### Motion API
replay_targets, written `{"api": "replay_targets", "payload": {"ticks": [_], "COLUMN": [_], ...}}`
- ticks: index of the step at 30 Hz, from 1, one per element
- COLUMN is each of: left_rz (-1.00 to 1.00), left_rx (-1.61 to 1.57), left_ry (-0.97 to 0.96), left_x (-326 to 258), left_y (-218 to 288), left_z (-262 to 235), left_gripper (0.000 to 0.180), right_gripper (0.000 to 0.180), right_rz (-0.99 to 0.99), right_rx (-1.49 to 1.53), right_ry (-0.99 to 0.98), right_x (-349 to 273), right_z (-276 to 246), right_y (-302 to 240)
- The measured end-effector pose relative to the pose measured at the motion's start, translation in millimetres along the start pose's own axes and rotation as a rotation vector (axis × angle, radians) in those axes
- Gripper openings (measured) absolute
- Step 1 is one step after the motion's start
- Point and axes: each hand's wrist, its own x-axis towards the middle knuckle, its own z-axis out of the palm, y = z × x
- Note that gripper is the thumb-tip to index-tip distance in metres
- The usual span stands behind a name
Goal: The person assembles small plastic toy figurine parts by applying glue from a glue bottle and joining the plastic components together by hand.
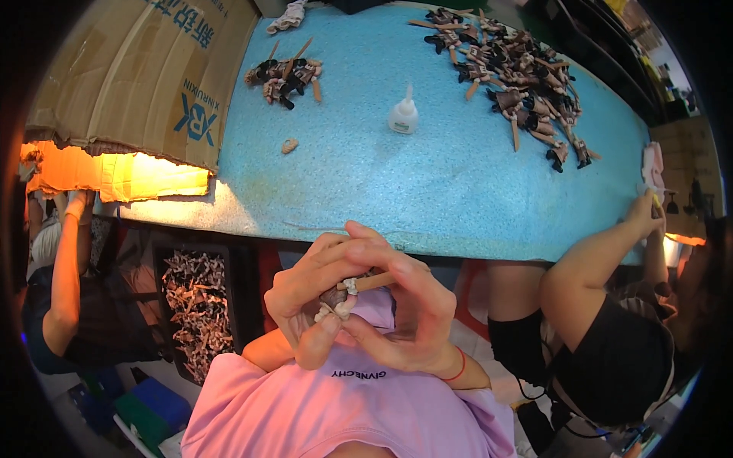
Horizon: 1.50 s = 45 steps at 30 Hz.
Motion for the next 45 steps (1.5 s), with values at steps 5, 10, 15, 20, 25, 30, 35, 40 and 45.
{"api": "replay_targets", "payload": {"ticks": [5,10,15,20,25,30,35,40,45], "left_rz": [-0.058,-0.175,-0.269,-0.362,-0.43,-0.493,-0.503,-0.538,-0.656], "left_rx": [-0.059,-0.161,-0.219,-0.298,-0.34,-0.415,-0.536,-0.657,-0.712], "left_ry": [-0.038,-0.034,-0.026,0.001,-0.006,-0.034,-0.053,0.032,0.117], "left_x": [1.6,0.6,0.8,-2.3,-1.4,-2.4,-3.6,-4.8,-3.8], "left_y": [-2.0,5.1,5.4,6.9,10.5,10.2,2.2,1.7,2.7], "left_z": [-1.6,-0.7,0.4,2.7,3.6,1.5,0.8,7.4,7.9], "left_gripper": [0.054,0.054,0.054,0.053,0.053,0.053,0.049,0.05,0.056], "right_gripper": [0.082,0.081,0.081,0.081,0.08,0.077,0.079,0.079,0.061], "right_rz": [-0.018,-0.028,-0.029,-0.039,-0.05,-0.045,0.019,0.068,0.018], "right_rx": [-0.057,-0.113,-0.162,-0.172,-0.157,-0.136,-0.317,-0.392,-0.454], "right_ry": [0.017,0.028,0.033,0.019,0.037,0.046,0.009,0.029,0.176], "right_x": [-1.1,-2.0,-1.5,-1.0,-1.0,-1.5,-1.6,0.1,5.8], "right_z": [-1.3,-0.1,-1.4,-3.3,-4.2,-5.0,-7.3,-4.1,1.2], "right_y": [3.2,2.3,2.6,2.0,1.7,-0.4,-5.2,-11.3,-8.3]}}
